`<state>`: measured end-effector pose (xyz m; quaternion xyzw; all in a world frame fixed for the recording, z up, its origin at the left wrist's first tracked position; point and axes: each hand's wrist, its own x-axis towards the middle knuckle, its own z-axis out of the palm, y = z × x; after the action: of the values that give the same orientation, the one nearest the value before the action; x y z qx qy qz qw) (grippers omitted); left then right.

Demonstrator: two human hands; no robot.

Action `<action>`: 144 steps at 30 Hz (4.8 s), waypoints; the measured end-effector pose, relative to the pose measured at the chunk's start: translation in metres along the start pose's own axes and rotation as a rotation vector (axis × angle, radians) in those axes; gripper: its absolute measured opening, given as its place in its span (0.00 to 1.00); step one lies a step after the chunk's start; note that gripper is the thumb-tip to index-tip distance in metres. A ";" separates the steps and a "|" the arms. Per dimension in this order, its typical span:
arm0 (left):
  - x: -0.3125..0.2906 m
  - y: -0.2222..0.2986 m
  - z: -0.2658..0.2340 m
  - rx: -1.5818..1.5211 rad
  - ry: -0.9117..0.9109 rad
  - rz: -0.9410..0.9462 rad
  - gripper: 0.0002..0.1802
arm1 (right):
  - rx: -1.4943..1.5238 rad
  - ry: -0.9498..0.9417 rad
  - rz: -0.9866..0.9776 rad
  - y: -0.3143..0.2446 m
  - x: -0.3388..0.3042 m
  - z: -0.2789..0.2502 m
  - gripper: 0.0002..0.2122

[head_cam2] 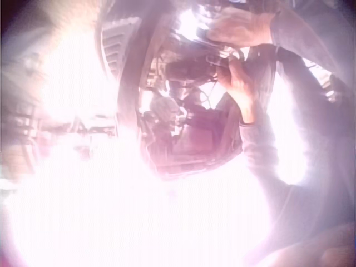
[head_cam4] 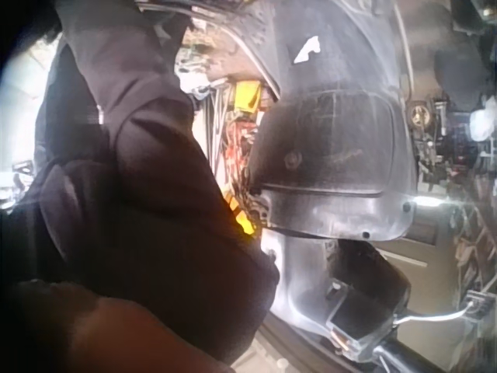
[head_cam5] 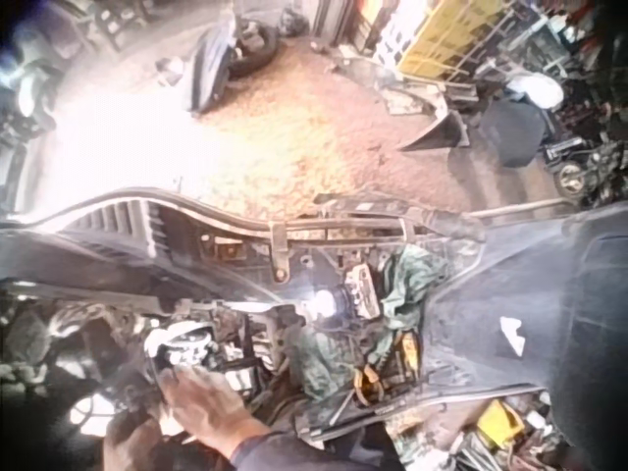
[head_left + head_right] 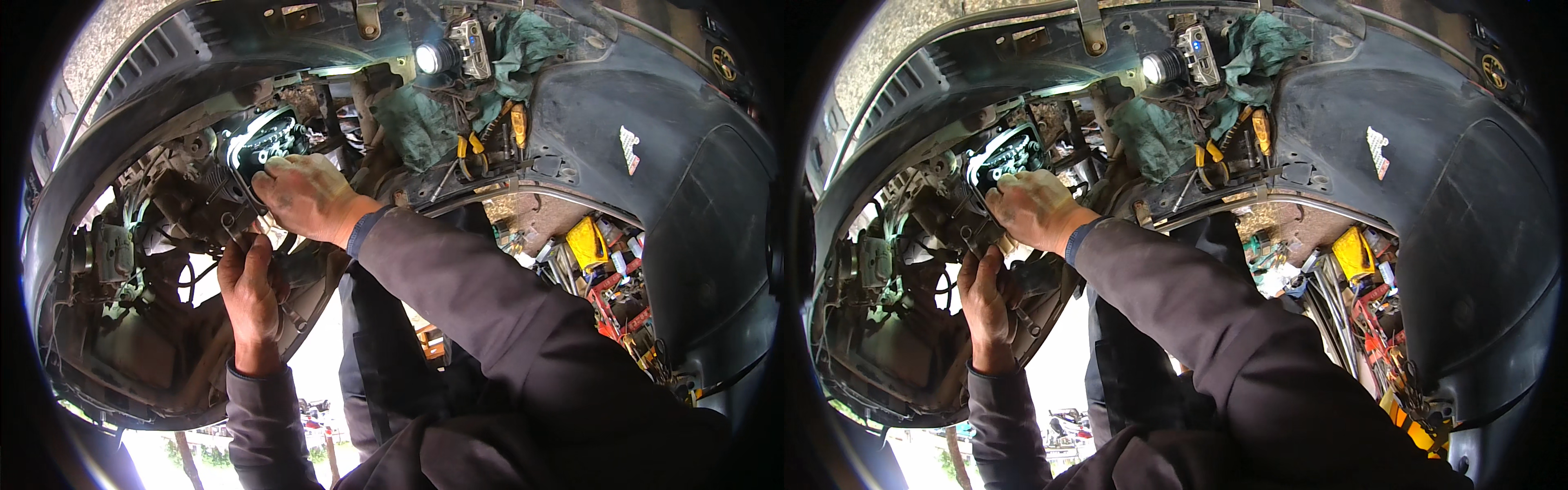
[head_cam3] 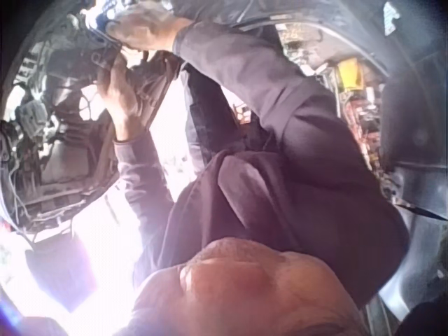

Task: The person works under the hood of a car, using a yellow-handled screwdriver and a wrench to adjust and tighten components within the engine bay. The hands repeatedly reach into the engine compartment, manipulate fasteners, and reposition tools while a headlamp illuminates the workspace.

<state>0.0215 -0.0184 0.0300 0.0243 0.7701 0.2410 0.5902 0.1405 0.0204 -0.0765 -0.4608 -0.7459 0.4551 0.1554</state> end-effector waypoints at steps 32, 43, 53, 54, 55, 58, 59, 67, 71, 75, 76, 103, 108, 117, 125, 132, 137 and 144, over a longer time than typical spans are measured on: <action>0.046 -0.016 0.007 0.264 -0.227 0.071 0.13 | 0.424 0.280 0.418 -0.011 -0.060 0.000 0.03; 0.057 0.006 -0.004 1.083 -0.322 0.397 0.10 | 0.484 0.255 0.442 -0.013 -0.063 -0.005 0.04; 0.062 0.015 -0.009 1.239 -0.442 0.246 0.11 | 0.427 0.275 0.423 0.004 -0.063 0.003 0.05; 0.060 0.014 -0.008 1.162 -0.429 0.225 0.12 | 0.432 0.267 0.435 0.004 -0.060 0.003 0.05; 0.057 0.016 -0.008 1.070 -0.411 0.188 0.12 | 0.450 0.270 0.438 0.002 -0.055 0.003 0.06; 0.047 0.014 -0.001 0.935 -0.322 0.372 0.08 | 0.322 0.270 0.323 -0.002 -0.037 0.003 0.11; 0.044 0.013 0.000 0.915 -0.281 0.351 0.07 | 0.282 0.261 0.254 -0.004 -0.031 0.004 0.12; 0.013 0.018 -0.029 0.306 -0.154 0.153 0.11 | -0.016 0.116 0.037 -0.004 -0.009 0.007 0.05; 0.006 0.003 -0.024 0.259 -0.141 0.069 0.09 | 0.017 0.160 0.051 -0.005 -0.008 0.012 0.06; 0.003 -0.005 -0.020 0.233 -0.153 0.042 0.05 | 0.072 0.199 0.062 -0.005 -0.008 0.013 0.07; 0.001 -0.005 -0.021 0.211 -0.140 -0.033 0.06 | 0.061 0.187 0.062 -0.005 -0.008 0.014 0.08; 0.070 -0.060 0.133 -0.261 -0.027 -0.323 0.17 | -0.024 0.272 0.794 0.101 -0.154 -0.106 0.17; 0.081 -0.068 0.141 -0.300 0.053 -0.332 0.14 | 0.448 0.206 0.826 0.075 -0.132 -0.092 0.14; 0.083 -0.053 0.147 -0.477 0.081 -0.378 0.09 | 0.660 -0.124 0.729 0.094 -0.079 -0.081 0.16; 0.080 -0.034 0.130 -0.582 0.105 -0.485 0.11 | 0.603 -0.301 0.828 0.089 -0.060 -0.085 0.19; 0.066 -0.026 0.116 -0.811 0.131 -0.510 0.08 | 0.618 -0.431 0.825 0.098 -0.053 -0.080 0.15; 0.062 -0.029 0.115 -0.939 0.119 -0.531 0.08 | 0.585 -0.509 0.770 0.104 -0.050 -0.083 0.12; 0.066 -0.025 0.118 -1.079 0.049 -0.540 0.11 | 0.616 -0.522 0.705 0.110 -0.048 -0.085 0.12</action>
<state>0.1161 0.0210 -0.0608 -0.4806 0.5313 0.4396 0.5418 0.2810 0.0439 -0.1128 -0.4879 -0.3918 0.7769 -0.0693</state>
